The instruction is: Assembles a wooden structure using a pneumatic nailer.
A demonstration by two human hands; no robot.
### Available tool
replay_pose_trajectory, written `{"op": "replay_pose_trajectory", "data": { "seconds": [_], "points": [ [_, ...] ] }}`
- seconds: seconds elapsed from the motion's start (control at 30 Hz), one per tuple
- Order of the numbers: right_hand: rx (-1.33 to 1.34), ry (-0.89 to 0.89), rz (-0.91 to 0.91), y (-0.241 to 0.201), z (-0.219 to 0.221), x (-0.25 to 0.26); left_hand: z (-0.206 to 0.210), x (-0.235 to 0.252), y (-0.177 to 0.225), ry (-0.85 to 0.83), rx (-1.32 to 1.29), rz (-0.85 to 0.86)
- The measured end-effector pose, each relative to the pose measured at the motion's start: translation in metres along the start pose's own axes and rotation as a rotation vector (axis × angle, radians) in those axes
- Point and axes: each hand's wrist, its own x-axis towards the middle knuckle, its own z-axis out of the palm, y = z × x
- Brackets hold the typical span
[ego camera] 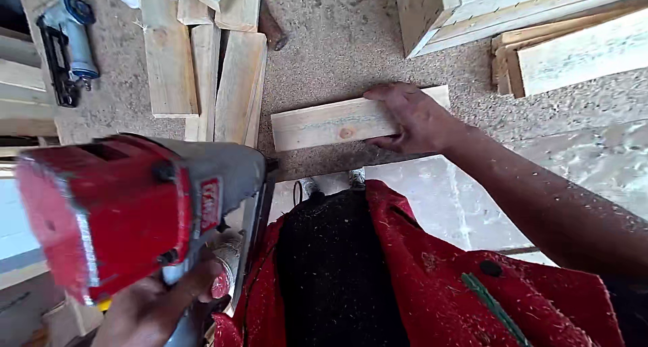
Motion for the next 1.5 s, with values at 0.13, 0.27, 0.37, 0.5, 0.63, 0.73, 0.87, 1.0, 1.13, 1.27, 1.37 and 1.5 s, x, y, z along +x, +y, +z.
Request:
{"op": "replay_pose_trajectory", "data": {
  "seconds": [0.13,0.27,0.37,0.5,0.63,0.73,0.87,1.0,1.13,1.27,1.37,1.5],
  "points": [
    [-0.002,0.007,0.002,-0.001,0.000,-0.001,0.020,0.012,0.005,-0.020,0.059,0.020],
    [-0.010,0.007,-0.001,0.000,0.000,0.000,0.020,0.023,0.002,-0.052,0.014,0.062],
    [-0.005,-0.004,0.005,0.001,0.000,-0.001,0.021,0.021,0.004,-0.039,0.033,0.043],
    [-0.004,-0.014,0.001,0.002,-0.001,-0.001,0.014,0.009,0.011,-0.015,0.066,0.004],
    [0.009,-0.017,-0.019,0.003,-0.001,0.000,0.006,0.003,0.015,0.011,0.039,0.015],
    [0.002,-0.018,-0.030,0.001,-0.002,0.000,0.002,0.001,0.007,0.047,0.007,0.036],
    [-0.141,-0.100,0.084,-0.018,-0.018,0.004,-0.002,-0.006,-0.017,0.094,-0.032,0.041],
    [-0.159,-0.037,0.096,-0.070,-0.014,0.051,-0.004,-0.016,-0.038,0.152,-0.108,-0.001],
    [-0.095,-0.173,0.052,-0.105,0.037,0.105,-0.009,-0.024,-0.059,0.239,-0.118,0.018],
    [-0.182,-0.243,0.011,-0.094,0.060,0.110,-0.030,-0.030,-0.086,0.423,-0.096,0.062],
    [-0.189,-0.217,-0.021,-0.093,0.061,0.106,-0.058,-0.027,-0.109,0.507,0.015,0.079],
    [-0.198,-0.188,-0.028,-0.092,0.063,0.106,-0.092,-0.013,-0.149,0.584,0.177,0.029]
  ]
}}
